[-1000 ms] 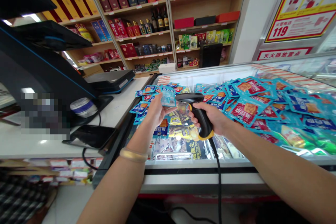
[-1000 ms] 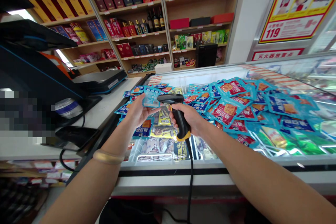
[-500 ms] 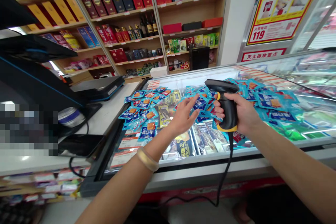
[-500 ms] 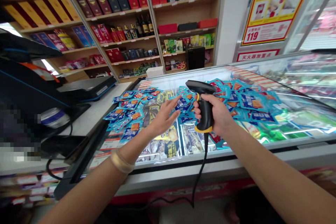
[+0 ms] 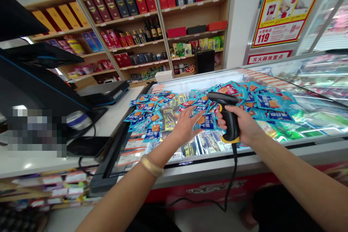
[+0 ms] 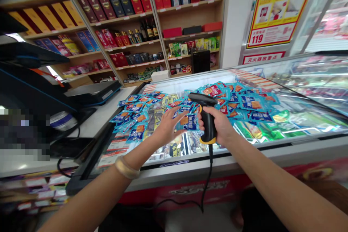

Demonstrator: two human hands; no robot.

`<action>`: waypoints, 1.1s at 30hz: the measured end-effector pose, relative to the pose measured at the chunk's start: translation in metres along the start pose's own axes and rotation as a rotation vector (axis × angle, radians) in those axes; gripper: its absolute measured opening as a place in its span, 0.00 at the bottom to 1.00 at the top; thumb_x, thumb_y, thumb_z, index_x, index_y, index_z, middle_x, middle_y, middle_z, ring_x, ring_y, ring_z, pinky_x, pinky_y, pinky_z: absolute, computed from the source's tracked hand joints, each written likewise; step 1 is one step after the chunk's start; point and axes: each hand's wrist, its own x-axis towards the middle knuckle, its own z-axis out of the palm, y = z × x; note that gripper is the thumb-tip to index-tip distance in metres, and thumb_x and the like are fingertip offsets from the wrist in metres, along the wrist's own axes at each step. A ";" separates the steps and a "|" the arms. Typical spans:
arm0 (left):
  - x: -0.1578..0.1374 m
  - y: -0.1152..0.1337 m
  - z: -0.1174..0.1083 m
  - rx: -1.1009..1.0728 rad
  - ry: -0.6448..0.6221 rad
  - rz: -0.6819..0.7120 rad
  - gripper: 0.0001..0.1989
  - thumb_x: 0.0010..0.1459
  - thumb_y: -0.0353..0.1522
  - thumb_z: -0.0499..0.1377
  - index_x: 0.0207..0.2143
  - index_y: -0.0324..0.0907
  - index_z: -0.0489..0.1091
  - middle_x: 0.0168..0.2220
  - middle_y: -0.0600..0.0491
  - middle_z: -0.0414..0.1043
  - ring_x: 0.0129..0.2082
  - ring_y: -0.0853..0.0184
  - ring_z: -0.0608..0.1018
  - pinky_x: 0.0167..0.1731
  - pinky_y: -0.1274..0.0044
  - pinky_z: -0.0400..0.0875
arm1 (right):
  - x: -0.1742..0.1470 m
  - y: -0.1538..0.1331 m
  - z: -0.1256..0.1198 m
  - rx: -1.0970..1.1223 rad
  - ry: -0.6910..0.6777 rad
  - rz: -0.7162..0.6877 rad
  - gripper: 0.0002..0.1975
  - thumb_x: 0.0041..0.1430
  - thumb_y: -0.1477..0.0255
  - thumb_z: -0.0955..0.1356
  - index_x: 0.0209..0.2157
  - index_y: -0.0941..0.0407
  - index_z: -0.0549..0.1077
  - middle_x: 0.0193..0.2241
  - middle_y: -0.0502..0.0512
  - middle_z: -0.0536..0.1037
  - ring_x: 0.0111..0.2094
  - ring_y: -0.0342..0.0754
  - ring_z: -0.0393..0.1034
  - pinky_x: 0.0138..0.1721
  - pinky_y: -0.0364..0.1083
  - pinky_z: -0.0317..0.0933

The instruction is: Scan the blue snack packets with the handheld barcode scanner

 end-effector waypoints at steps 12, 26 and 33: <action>-0.073 -0.034 -0.054 0.299 -0.024 -0.692 0.35 0.56 0.41 0.61 0.64 0.41 0.58 0.57 0.34 0.62 0.56 0.44 0.68 0.51 0.57 0.66 | 0.020 0.035 0.058 -0.005 -0.112 0.141 0.05 0.54 0.70 0.67 0.28 0.57 0.69 0.21 0.51 0.70 0.19 0.41 0.61 0.18 0.39 0.58; -0.099 -0.062 -0.047 -0.388 0.443 -0.842 0.15 0.57 0.35 0.55 0.45 0.40 0.74 0.36 0.48 0.79 0.40 0.58 0.80 0.45 0.68 0.72 | 0.031 0.065 0.067 0.060 -0.258 0.280 0.06 0.53 0.71 0.66 0.32 0.59 0.70 0.22 0.50 0.69 0.19 0.39 0.60 0.17 0.37 0.57; -0.095 -0.062 -0.032 -0.920 0.655 -0.831 0.18 0.55 0.39 0.60 0.47 0.44 0.73 0.41 0.51 0.79 0.46 0.61 0.79 0.49 0.70 0.72 | 0.025 0.068 0.071 -0.005 -0.344 0.363 0.07 0.53 0.70 0.67 0.32 0.59 0.69 0.21 0.50 0.69 0.18 0.39 0.61 0.17 0.37 0.58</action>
